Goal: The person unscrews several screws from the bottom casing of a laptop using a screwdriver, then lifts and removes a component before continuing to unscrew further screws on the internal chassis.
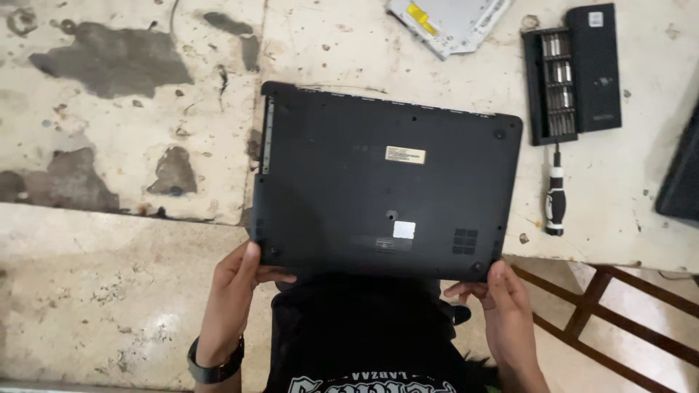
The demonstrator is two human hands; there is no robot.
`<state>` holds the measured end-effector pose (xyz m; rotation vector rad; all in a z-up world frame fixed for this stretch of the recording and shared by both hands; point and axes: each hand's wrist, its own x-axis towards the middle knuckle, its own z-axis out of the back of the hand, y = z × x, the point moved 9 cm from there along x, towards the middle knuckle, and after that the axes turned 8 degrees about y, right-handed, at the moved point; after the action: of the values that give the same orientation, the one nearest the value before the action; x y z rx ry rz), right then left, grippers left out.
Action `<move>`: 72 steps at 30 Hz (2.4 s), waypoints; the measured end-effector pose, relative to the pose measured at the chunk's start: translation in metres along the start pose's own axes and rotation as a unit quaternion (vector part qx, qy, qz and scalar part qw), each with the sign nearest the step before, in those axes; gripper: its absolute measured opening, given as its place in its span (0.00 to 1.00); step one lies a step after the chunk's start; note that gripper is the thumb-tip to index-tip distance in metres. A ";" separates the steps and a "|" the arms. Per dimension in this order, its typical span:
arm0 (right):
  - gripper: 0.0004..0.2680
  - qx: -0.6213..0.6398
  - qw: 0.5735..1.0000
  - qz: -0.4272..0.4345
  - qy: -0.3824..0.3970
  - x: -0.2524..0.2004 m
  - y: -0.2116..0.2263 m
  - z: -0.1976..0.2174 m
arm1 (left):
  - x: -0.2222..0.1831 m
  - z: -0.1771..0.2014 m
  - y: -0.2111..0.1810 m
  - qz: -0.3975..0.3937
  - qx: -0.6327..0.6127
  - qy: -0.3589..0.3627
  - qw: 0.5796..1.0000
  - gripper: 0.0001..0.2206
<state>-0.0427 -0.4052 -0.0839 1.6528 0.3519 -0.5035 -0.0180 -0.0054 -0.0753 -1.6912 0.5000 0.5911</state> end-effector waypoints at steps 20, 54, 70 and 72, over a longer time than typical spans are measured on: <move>0.19 0.081 0.986 -0.012 0.145 -0.012 -0.039 -0.113 | -0.027 -0.035 0.017 -0.022 0.052 0.172 0.984 0.19; 0.21 -0.407 0.905 -0.025 -0.121 -0.014 0.017 0.053 | 0.002 0.000 0.026 -0.018 0.116 0.022 0.993 0.21; 0.30 -0.423 0.905 -0.043 -0.011 0.099 0.159 -0.043 | 0.019 0.020 0.105 0.106 -0.042 -0.005 0.994 0.21; 0.28 -0.397 0.918 -0.005 -0.019 0.113 0.155 -0.032 | 0.025 0.025 0.110 0.051 -0.015 0.006 0.999 0.25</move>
<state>0.1361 -0.4027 -0.0073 0.8499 0.4594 -0.3300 -0.0692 -0.0026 -0.1791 -1.7055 0.5922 0.6663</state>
